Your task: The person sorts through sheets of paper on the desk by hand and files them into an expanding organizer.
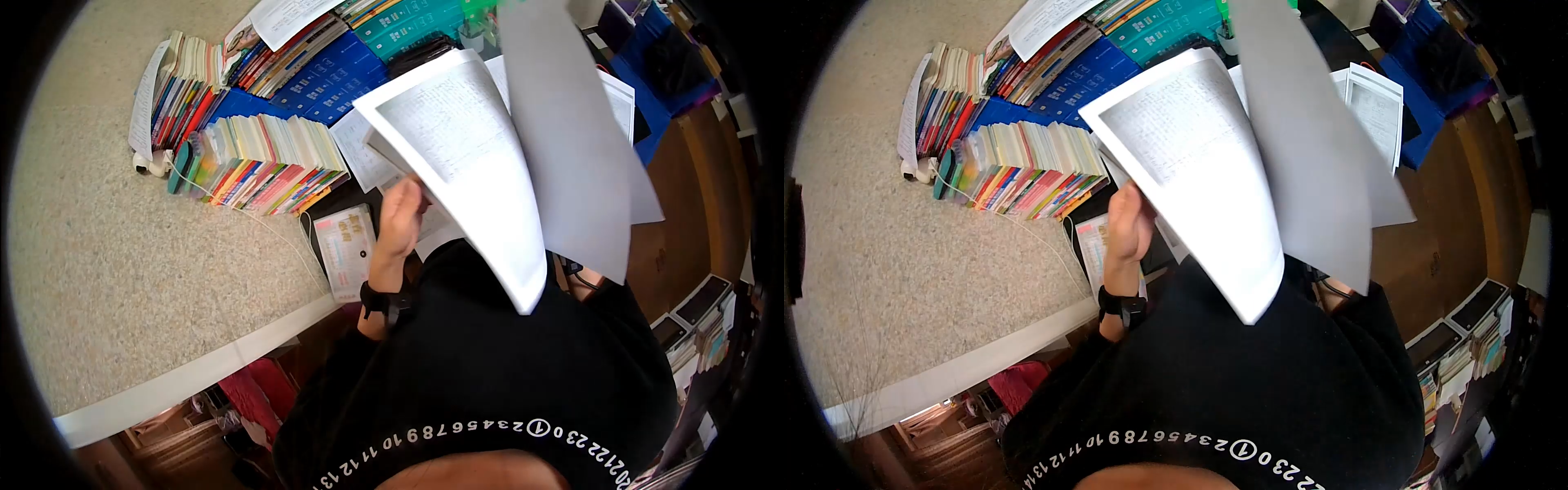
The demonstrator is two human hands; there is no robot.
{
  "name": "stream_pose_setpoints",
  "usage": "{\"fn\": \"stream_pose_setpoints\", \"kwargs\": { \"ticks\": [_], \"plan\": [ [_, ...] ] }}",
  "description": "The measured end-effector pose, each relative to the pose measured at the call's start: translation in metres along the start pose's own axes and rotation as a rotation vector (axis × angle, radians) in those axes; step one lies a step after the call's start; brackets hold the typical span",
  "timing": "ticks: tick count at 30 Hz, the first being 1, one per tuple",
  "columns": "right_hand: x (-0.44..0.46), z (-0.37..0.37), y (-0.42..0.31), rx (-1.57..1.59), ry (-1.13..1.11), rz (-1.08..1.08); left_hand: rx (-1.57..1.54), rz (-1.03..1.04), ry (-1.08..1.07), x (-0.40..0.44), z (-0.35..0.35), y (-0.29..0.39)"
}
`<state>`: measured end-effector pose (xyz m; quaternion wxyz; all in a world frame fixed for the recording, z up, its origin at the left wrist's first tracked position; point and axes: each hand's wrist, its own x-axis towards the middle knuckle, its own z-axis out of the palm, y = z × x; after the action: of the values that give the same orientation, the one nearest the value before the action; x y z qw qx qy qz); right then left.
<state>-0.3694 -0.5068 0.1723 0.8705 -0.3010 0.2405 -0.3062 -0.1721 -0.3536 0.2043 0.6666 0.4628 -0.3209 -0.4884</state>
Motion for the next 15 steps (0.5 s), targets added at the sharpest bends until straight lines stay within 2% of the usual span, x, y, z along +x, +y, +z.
{"fn": "stream_pose_setpoints", "kwargs": {
  "ticks": [3,6,10,12,15],
  "plan": [
    [0.001,0.001,-0.008,-0.055,0.002,-0.026,0.235,0.003,-0.253,0.009,0.008,-0.010],
    [0.000,0.000,-0.016,-0.115,0.009,-0.050,0.398,-0.016,-0.240,0.015,0.037,-0.007],
    [-0.002,-0.001,-0.022,-0.182,0.022,-0.076,0.508,-0.144,-0.122,0.018,0.040,0.017],
    [-0.001,0.000,-0.026,-0.208,0.018,-0.084,0.483,-0.019,-0.133,0.020,0.019,0.006],
    [0.001,0.001,-0.030,-0.253,0.027,-0.096,0.484,0.060,-0.051,0.015,0.000,0.005]
  ]
}}
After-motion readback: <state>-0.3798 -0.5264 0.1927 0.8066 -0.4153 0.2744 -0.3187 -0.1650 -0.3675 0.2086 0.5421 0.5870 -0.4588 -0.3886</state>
